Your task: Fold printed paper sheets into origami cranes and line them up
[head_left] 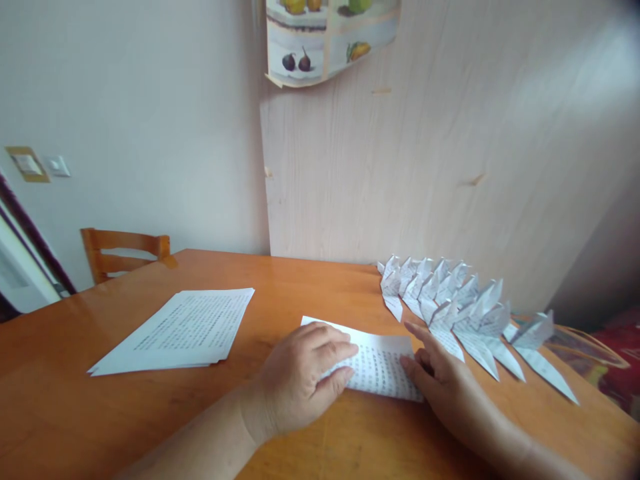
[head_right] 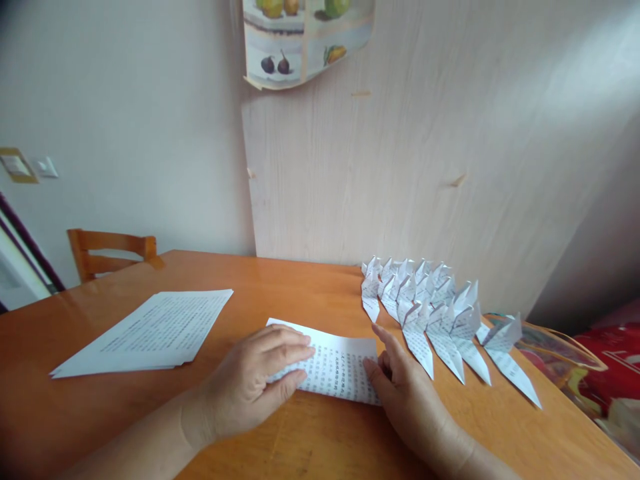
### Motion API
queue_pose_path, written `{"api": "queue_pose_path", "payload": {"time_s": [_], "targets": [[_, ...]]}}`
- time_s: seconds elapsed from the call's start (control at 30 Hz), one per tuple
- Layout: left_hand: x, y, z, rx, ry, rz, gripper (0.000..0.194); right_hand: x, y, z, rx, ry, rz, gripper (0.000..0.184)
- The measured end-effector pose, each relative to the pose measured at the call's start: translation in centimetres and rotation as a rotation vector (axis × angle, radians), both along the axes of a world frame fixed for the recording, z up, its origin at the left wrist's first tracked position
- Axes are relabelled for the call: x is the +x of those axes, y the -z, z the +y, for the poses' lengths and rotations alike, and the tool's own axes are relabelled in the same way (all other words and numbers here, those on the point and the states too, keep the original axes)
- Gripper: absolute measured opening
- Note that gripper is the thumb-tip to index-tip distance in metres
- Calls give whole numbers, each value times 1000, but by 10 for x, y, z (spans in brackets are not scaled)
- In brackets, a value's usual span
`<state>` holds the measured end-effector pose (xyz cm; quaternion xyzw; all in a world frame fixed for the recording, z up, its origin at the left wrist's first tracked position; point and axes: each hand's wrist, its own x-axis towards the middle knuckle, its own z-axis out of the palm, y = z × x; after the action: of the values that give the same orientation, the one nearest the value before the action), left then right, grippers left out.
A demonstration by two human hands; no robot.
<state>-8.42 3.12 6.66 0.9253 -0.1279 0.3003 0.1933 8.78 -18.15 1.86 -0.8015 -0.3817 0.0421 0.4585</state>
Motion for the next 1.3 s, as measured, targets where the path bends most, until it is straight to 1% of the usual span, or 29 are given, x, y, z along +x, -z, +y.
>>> {"api": "queue_pose_path", "payload": {"time_s": [0.07, 0.2, 0.27, 0.37, 0.43, 0.53, 0.63, 0.7, 0.83, 1.03, 1.3], "targets": [[2, 5, -5, 65, 57, 108, 33, 2, 4, 0, -20, 2, -30, 59], [3, 12, -7, 146, 55, 276, 39, 9, 10, -1, -95, 17, -122, 55], [3, 12, -7, 156, 43, 308, 38, 11, 9, -3, -151, 37, -201, 51], [3, 10, -6, 149, 31, 333, 37, 7, 1, -9, -187, 65, -371, 41], [3, 10, -6, 144, 22, 350, 38, 2, -6, -12, -182, 27, -474, 35], [3, 10, -7, 138, 14, 374, 39, -6, -15, -13, -199, -109, -546, 28], [3, 11, -7, 141, 12, 402, 38, -12, -17, -12, -255, -219, -579, 26], [4, 12, -7, 148, 9, 415, 39, -14, -16, -11, -301, -252, -596, 25], [4, 15, -5, 147, 15, 432, 40, -16, -13, -9, -349, -265, -595, 24], [4, 15, -5, 121, -4, 450, 42, -16, -16, -9, -386, -286, -581, 26], [6, 15, -4, 140, -37, 475, 41, -15, -13, -6, -400, -271, -582, 29]]}}
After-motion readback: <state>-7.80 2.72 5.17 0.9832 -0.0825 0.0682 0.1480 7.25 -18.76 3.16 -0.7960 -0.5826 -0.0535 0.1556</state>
